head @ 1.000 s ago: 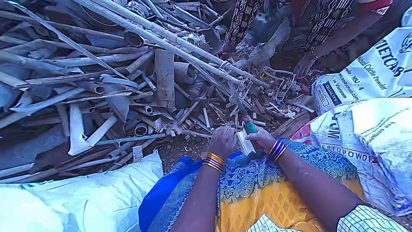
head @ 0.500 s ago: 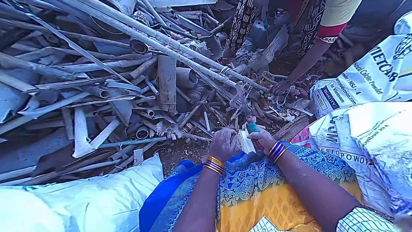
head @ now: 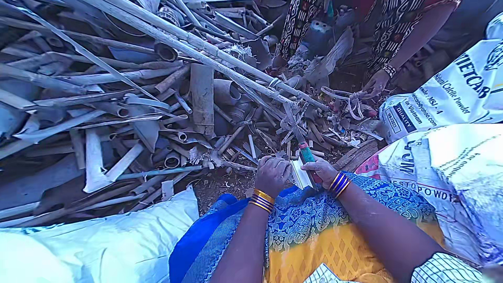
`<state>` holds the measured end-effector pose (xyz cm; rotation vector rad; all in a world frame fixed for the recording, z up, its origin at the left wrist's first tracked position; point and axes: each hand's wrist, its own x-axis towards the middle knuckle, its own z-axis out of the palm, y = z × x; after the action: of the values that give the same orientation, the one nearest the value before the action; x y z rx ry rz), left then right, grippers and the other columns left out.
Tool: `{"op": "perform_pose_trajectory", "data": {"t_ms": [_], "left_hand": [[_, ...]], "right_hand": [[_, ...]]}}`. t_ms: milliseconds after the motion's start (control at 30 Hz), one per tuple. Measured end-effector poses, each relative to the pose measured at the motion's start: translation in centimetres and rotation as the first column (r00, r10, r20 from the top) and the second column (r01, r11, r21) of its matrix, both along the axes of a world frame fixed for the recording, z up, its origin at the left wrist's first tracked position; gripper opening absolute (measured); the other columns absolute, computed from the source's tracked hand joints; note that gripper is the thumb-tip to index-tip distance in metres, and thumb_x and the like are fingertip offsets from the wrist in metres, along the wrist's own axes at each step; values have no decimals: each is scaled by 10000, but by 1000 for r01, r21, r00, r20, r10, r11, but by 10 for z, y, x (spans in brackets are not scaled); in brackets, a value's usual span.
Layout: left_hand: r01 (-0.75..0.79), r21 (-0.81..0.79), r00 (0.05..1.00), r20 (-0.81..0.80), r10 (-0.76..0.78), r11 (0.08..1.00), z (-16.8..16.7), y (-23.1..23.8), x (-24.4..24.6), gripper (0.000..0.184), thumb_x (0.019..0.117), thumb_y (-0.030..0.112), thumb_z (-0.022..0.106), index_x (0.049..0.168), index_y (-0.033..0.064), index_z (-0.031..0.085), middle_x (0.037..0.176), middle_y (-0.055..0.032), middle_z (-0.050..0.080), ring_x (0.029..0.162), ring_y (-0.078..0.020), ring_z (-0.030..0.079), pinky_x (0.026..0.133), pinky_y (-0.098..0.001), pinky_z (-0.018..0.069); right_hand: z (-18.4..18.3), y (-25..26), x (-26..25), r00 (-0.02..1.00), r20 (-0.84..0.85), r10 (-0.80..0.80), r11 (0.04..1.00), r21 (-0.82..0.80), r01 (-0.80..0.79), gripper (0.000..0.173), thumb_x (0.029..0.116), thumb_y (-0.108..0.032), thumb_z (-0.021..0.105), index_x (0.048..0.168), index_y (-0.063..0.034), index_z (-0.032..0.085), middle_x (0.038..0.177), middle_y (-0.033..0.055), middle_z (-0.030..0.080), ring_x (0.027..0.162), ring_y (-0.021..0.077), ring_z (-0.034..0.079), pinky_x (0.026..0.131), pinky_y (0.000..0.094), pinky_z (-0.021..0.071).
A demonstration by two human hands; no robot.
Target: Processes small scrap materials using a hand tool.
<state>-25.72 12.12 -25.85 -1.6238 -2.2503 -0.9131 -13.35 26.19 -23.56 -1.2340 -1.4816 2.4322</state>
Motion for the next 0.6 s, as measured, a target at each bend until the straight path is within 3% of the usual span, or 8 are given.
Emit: {"op": "perform_pose_trajectory", "data": {"t_ms": [200, 600], "left_hand": [[51, -181, 991, 128, -28, 982, 16, 0, 5, 220, 919, 131, 599, 947, -39, 736, 987, -197, 753, 974, -370, 735, 980, -529, 511], [178, -137, 969, 199, -149, 974, 23, 4, 18, 213, 906, 133, 568, 877, -32, 698, 922, -197, 730, 912, -356, 721, 914, -491, 519]], "right_hand": [[0, -7, -2, 1000, 1, -27, 997, 73, 27, 291, 944, 24, 563, 1232, -5, 533, 912, 78, 658, 744, 126, 676, 678, 281, 585], [0, 6, -5, 920, 35, -390, 920, 66, 387, 213, 960, 19, 568, 1171, -1, 551, 782, 88, 625, 628, 135, 632, 569, 274, 541]]}}
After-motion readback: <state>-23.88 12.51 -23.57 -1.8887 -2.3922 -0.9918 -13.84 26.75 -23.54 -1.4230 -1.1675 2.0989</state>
